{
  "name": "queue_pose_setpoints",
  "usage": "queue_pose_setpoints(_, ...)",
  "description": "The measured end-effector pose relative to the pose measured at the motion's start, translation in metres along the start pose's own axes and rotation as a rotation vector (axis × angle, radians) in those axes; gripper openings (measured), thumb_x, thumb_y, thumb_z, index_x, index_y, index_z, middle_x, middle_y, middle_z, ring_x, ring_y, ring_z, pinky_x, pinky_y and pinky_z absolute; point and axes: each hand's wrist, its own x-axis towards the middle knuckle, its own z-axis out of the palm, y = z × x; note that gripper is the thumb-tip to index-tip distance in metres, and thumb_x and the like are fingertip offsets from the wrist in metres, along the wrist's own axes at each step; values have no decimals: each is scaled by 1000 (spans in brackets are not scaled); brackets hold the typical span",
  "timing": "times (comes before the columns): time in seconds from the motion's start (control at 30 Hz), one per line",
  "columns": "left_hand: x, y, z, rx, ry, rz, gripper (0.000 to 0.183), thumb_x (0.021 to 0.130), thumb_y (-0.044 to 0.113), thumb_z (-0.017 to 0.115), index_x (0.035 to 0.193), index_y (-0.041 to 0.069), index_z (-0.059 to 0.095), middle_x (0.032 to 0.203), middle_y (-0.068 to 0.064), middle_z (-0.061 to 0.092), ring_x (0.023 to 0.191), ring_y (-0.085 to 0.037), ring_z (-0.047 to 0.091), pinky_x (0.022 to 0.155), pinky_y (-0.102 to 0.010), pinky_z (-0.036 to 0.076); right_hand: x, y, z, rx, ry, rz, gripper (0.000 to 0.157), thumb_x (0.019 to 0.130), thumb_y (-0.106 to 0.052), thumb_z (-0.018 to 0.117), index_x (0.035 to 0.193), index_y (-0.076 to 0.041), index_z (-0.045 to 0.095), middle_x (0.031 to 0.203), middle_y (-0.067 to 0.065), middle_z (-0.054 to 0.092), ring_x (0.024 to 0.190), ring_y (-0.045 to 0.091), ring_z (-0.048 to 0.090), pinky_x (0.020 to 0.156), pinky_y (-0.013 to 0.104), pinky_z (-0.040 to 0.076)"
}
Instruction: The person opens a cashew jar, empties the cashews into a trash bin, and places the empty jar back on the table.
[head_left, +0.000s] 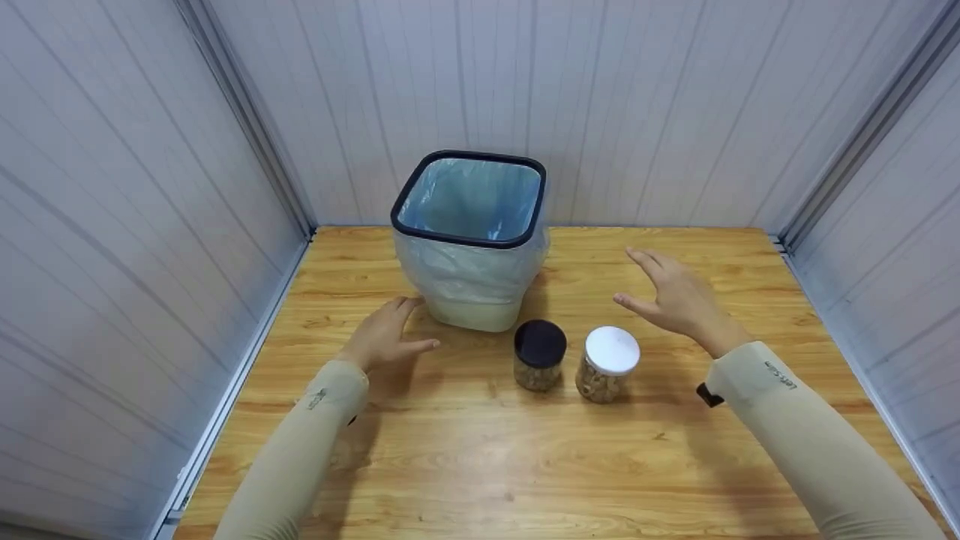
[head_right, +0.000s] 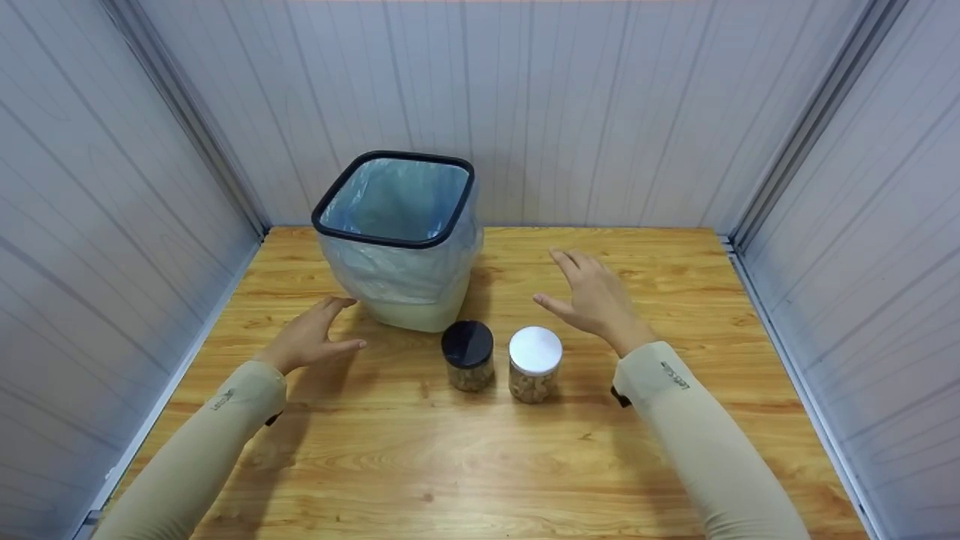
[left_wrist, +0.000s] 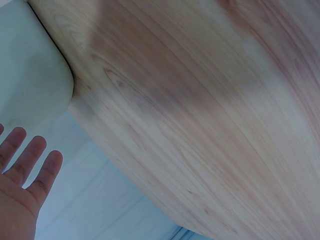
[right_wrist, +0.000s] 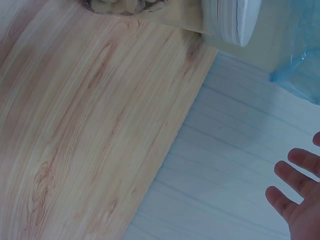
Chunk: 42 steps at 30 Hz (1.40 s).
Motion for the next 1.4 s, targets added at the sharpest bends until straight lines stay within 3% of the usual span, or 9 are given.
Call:
queue_pose_setpoints(0.6,5,6,9,-16,-25,4,101,95,63,75,168,5,37,169,-21,45,153,-45,46,125,-63,40,2,-11,7,33,-14,-54,84,98,-45,80,162,-2,47,153,29,59,139,53,57,114,71,47)
queue_pose_setpoints(0.9,6,11,14,-28,-20,14,107,91,75,72,166,6,41,169,-19,46,155,-43,46,126,-60,41,3,-18,9,32,-6,-102,82,97,-44,81,160,-2,50,148,29,62,134,51,61,110,68,52)
queue_pose_setpoints(1.13,8,11,21,-42,-10,23,96,94,60,78,166,8,42,166,-18,49,152,-42,49,125,-59,42,3,-23,10,29,-12,-122,82,97,-47,80,161,-5,50,149,27,62,135,50,61,111,68,51)
queue_pose_setpoints(1.4,8,14,24,-43,-17,18,95,95,57,78,166,6,41,170,-20,45,155,-43,45,128,-59,38,3,-27,9,24,-19,-147,81,98,-46,80,161,-4,50,151,26,61,136,50,61,110,67,52)
